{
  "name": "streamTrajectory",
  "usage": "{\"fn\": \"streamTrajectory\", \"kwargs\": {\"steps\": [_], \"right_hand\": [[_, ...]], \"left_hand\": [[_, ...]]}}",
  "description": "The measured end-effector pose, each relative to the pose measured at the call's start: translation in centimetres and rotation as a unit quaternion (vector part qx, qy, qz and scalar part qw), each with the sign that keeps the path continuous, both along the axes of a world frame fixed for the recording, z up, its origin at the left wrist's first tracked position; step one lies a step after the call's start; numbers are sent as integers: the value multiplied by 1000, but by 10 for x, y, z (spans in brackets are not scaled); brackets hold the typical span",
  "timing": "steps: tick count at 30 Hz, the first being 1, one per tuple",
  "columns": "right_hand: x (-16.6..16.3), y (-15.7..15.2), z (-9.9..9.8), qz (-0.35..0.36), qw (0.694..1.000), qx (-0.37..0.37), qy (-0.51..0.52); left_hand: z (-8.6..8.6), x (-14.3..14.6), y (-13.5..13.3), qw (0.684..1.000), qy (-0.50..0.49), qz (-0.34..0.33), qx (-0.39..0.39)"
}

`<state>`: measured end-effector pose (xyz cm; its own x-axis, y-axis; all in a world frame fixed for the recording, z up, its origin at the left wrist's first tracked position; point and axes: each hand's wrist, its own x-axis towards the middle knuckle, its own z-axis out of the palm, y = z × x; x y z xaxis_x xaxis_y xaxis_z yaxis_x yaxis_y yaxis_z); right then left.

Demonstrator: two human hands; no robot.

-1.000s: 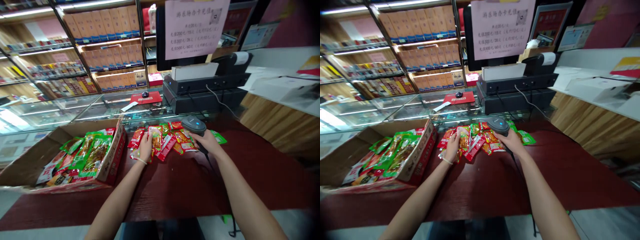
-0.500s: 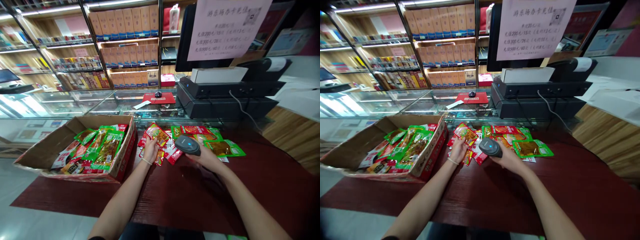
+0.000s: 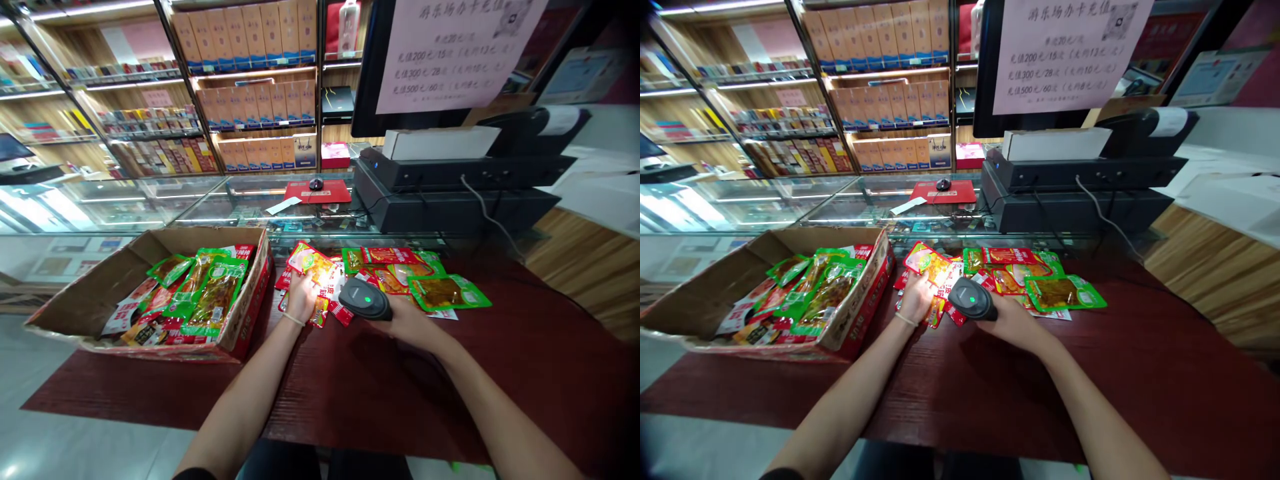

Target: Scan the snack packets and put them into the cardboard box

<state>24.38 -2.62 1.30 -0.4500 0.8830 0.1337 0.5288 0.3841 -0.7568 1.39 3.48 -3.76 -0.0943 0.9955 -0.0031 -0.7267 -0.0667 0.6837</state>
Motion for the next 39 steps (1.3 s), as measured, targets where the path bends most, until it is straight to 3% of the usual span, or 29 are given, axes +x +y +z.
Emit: {"fn": "streamTrajectory", "kwargs": {"steps": [5, 9, 11, 14, 17, 21, 24, 27, 29, 33, 36, 39], "right_hand": [[2, 3, -2, -4, 1000, -20, 14], [2, 7, -4, -55, 998, -10, 4], [2, 8, -3, -98, 995, 18, 12], [0, 10, 7, -134, 986, 83, 55], [-4, 8, 21, -129, 984, 90, 83], [-21, 0, 40, -92, 993, 21, 76], [-46, -5, 51, -48, 996, 1, 69], [-76, -5, 58, -21, 996, 21, 87], [-96, -4, 61, -15, 993, 42, 112], [-124, 1, 63, -6, 991, 44, 127], [-132, 4, 63, -5, 991, 44, 129], [-130, 5, 61, -12, 990, 50, 135]], "left_hand": [[0, -4, -2, 1000, 8, -13, -23], [8, 4, -3, 998, 57, 7, 2], [23, 9, -4, 995, 98, 19, 19], [60, 6, -14, 977, 195, 39, 77], [105, -17, -36, 925, 340, 68, 156], [150, -76, -65, 813, 536, 131, 188], [162, -131, -78, 766, 595, 199, 139], [159, -187, -84, 721, 625, 292, 68], [152, -220, -88, 733, 596, 325, 44], [140, -260, -94, 829, 462, 314, 37], [139, -265, -98, 847, 434, 304, 47], [143, -253, -99, 849, 440, 285, 61]]}}
